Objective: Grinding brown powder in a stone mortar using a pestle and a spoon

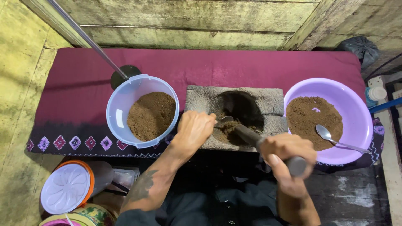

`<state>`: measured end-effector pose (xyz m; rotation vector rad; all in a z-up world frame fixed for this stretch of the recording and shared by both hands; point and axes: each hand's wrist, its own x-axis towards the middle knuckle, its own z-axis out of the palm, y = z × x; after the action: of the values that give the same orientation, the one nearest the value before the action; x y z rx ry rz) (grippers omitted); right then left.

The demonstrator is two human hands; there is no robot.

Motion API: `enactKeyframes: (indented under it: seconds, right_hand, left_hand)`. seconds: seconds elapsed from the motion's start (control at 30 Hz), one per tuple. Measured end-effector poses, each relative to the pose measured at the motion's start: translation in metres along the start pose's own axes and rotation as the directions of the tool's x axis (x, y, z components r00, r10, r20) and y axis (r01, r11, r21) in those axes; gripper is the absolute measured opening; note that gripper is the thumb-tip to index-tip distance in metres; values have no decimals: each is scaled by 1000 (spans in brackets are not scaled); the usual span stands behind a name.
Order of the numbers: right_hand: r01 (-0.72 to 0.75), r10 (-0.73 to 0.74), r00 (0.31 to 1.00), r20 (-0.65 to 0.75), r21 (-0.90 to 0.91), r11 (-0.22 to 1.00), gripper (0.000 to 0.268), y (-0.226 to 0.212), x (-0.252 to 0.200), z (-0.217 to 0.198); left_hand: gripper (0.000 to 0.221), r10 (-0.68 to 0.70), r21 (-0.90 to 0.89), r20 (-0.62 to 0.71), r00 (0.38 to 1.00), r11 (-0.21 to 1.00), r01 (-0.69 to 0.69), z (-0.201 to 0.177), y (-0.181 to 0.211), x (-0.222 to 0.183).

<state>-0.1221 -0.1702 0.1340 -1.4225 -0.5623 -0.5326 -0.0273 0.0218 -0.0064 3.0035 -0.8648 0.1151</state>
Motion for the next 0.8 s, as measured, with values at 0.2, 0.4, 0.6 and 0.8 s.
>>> enactKeyframes:
  seconds: [0.2, 0.4, 0.6, 0.8]
  right_hand:
    - [238, -260, 960, 100, 186, 953, 39, 88, -14, -15]
    - [203, -223, 969, 103, 172, 964, 34, 52, -11, -15]
    - [82, -82, 996, -24, 3, 997, 32, -1, -12, -2]
    - [121, -121, 992, 17, 33, 992, 34, -2, -8, -10]
  left_hand:
    - [29, -66, -131, -7, 998, 989, 65, -60, -8, -16]
    - [26, -15, 28, -170, 985, 999, 20, 14, -6, 23]
    - [58, 208, 307, 39, 977, 928, -210, 4, 3, 44]
    - [40, 302, 135, 163, 939, 936, -325, 27, -8, 35]
